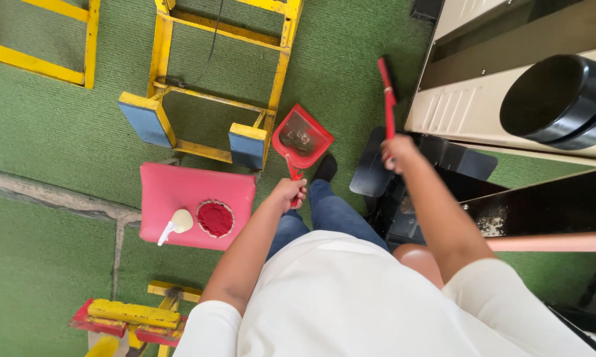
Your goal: Sweeping the artificial turf floor of a gym using a small brush and dustpan.
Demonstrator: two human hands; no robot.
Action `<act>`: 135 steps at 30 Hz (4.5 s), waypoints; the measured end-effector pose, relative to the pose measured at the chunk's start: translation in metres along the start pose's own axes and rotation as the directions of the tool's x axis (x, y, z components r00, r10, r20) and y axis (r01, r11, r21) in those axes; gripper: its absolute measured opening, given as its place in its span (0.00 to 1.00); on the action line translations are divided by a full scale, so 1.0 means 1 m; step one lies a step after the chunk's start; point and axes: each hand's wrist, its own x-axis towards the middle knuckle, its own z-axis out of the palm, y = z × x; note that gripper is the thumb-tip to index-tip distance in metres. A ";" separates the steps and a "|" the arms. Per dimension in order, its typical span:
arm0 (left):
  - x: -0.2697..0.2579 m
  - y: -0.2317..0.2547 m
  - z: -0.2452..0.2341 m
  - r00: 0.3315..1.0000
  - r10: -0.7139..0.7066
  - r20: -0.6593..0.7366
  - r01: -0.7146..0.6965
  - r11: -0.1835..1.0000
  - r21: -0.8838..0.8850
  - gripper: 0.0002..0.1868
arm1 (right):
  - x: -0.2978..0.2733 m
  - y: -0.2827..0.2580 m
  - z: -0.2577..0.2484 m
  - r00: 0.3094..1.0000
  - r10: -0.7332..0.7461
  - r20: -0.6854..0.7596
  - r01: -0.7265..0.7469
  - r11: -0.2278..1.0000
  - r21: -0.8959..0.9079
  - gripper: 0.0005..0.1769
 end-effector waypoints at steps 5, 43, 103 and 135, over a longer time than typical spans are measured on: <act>0.020 0.028 0.021 1.000 0.002 -0.017 -0.002 1.000 -0.030 0.17 | -0.117 0.061 0.025 0.984 -0.089 0.152 0.107 0.987 -0.117 0.25; -0.049 0.078 0.068 0.984 0.155 -0.092 -0.169 0.972 -0.165 0.15 | -0.168 -0.005 -0.044 0.976 -0.108 0.186 0.104 0.994 0.030 0.38; 0.075 0.288 0.056 0.994 -0.078 0.074 0.071 0.993 0.094 0.12 | 0.072 -0.283 0.016 0.994 -0.026 0.103 -0.042 0.795 0.605 0.11; 0.018 0.501 0.142 0.975 0.124 0.186 -0.118 0.992 -0.044 0.11 | 0.062 -0.575 -0.098 0.982 -0.173 -0.071 0.182 0.971 0.156 0.08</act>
